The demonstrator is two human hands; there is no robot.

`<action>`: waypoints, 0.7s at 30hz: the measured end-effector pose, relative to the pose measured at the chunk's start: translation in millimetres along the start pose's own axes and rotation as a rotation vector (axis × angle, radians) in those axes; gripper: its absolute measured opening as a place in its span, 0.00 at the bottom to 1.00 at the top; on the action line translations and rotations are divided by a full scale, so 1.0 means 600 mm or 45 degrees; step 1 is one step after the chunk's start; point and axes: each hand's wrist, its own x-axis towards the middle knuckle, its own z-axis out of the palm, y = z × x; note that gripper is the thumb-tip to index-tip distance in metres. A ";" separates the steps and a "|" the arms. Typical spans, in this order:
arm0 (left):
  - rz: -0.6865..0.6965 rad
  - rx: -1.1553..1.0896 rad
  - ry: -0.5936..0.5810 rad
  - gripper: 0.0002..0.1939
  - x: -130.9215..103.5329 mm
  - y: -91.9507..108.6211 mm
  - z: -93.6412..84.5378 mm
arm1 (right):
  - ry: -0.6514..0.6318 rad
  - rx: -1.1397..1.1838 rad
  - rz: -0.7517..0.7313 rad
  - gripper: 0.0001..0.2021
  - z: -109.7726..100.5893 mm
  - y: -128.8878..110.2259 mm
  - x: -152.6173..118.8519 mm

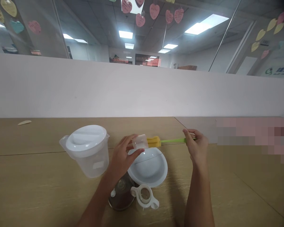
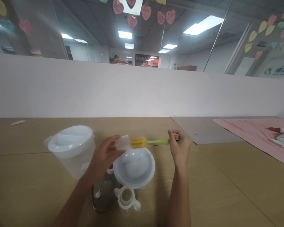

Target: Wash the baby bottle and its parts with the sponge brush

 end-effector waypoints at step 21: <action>-0.139 -0.045 -0.086 0.25 0.003 -0.016 0.001 | -0.270 -0.010 0.187 0.18 -0.003 -0.018 -0.012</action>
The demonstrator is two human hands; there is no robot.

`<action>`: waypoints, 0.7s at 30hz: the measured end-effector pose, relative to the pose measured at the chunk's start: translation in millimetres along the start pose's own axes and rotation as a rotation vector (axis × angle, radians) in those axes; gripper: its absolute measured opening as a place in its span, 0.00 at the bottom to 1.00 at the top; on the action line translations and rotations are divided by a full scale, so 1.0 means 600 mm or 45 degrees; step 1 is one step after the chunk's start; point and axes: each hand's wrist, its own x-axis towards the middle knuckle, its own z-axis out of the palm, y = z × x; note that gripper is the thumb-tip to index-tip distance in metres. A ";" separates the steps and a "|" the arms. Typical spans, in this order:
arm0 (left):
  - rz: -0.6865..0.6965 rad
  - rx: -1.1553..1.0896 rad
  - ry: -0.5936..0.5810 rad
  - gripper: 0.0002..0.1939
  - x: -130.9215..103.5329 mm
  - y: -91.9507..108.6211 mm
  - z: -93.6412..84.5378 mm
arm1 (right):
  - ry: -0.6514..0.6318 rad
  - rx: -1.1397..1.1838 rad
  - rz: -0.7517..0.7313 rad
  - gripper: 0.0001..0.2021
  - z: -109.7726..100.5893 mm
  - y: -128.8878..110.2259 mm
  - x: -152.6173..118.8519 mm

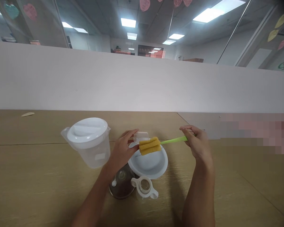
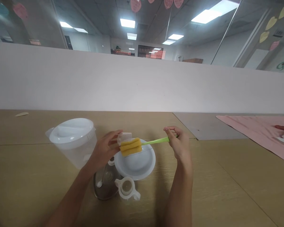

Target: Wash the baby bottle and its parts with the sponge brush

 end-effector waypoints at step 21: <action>-0.196 0.841 -0.451 0.17 -0.002 -0.011 -0.029 | 0.510 0.381 -0.248 0.10 0.006 0.006 0.018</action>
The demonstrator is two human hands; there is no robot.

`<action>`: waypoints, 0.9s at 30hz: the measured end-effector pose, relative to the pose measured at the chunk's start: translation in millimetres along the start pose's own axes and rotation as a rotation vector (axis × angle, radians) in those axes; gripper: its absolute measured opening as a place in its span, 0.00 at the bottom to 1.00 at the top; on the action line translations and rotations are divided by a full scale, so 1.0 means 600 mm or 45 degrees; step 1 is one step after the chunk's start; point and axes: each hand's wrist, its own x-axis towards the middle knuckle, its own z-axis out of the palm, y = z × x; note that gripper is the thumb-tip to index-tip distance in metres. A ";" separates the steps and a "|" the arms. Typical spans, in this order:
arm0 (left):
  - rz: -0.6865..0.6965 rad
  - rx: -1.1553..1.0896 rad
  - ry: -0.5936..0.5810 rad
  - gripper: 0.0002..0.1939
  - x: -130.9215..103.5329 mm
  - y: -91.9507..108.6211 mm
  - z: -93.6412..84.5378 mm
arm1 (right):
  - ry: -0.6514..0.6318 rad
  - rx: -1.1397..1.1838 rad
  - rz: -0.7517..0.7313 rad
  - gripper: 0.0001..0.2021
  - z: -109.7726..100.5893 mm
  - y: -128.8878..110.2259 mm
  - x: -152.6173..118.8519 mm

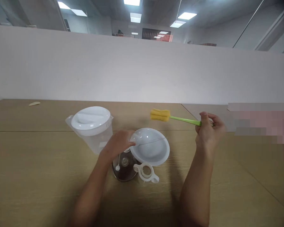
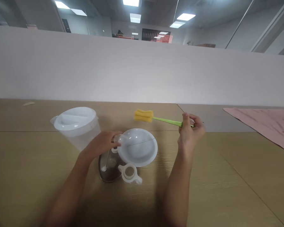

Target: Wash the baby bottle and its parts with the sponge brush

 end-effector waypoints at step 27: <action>-0.393 0.526 -0.496 0.28 0.005 -0.011 0.015 | 0.049 -0.127 -0.002 0.09 -0.010 -0.006 -0.002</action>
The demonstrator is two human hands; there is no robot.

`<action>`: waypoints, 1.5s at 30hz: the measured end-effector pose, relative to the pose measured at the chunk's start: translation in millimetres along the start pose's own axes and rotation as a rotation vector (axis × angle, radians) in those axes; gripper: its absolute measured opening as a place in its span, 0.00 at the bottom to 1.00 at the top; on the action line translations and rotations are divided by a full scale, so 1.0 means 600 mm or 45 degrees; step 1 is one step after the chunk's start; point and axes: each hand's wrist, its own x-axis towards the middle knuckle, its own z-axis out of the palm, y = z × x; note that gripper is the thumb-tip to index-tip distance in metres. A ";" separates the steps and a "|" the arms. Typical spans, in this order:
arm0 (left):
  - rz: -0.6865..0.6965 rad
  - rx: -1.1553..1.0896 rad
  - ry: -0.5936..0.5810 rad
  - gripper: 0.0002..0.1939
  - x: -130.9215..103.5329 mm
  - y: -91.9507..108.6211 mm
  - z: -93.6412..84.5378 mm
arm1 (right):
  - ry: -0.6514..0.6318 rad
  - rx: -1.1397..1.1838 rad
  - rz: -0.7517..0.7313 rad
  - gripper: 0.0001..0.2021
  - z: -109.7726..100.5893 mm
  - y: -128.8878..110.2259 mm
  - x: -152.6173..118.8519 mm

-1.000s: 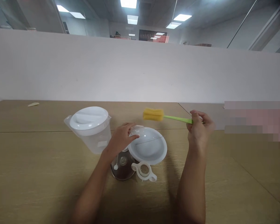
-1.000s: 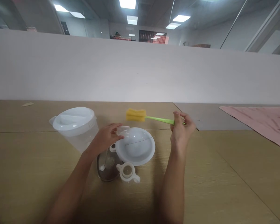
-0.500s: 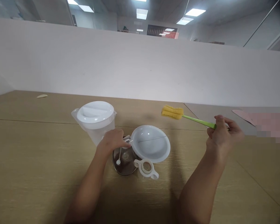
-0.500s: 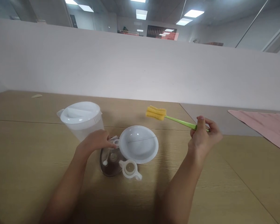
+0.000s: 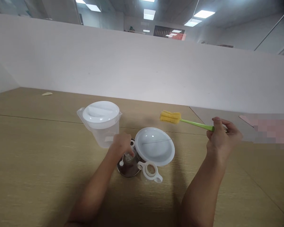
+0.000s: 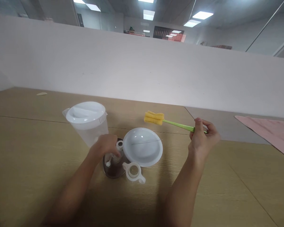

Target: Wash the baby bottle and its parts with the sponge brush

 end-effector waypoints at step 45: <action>0.020 -0.065 0.053 0.22 0.015 -0.023 0.006 | -0.025 -0.070 -0.030 0.11 0.001 -0.002 -0.003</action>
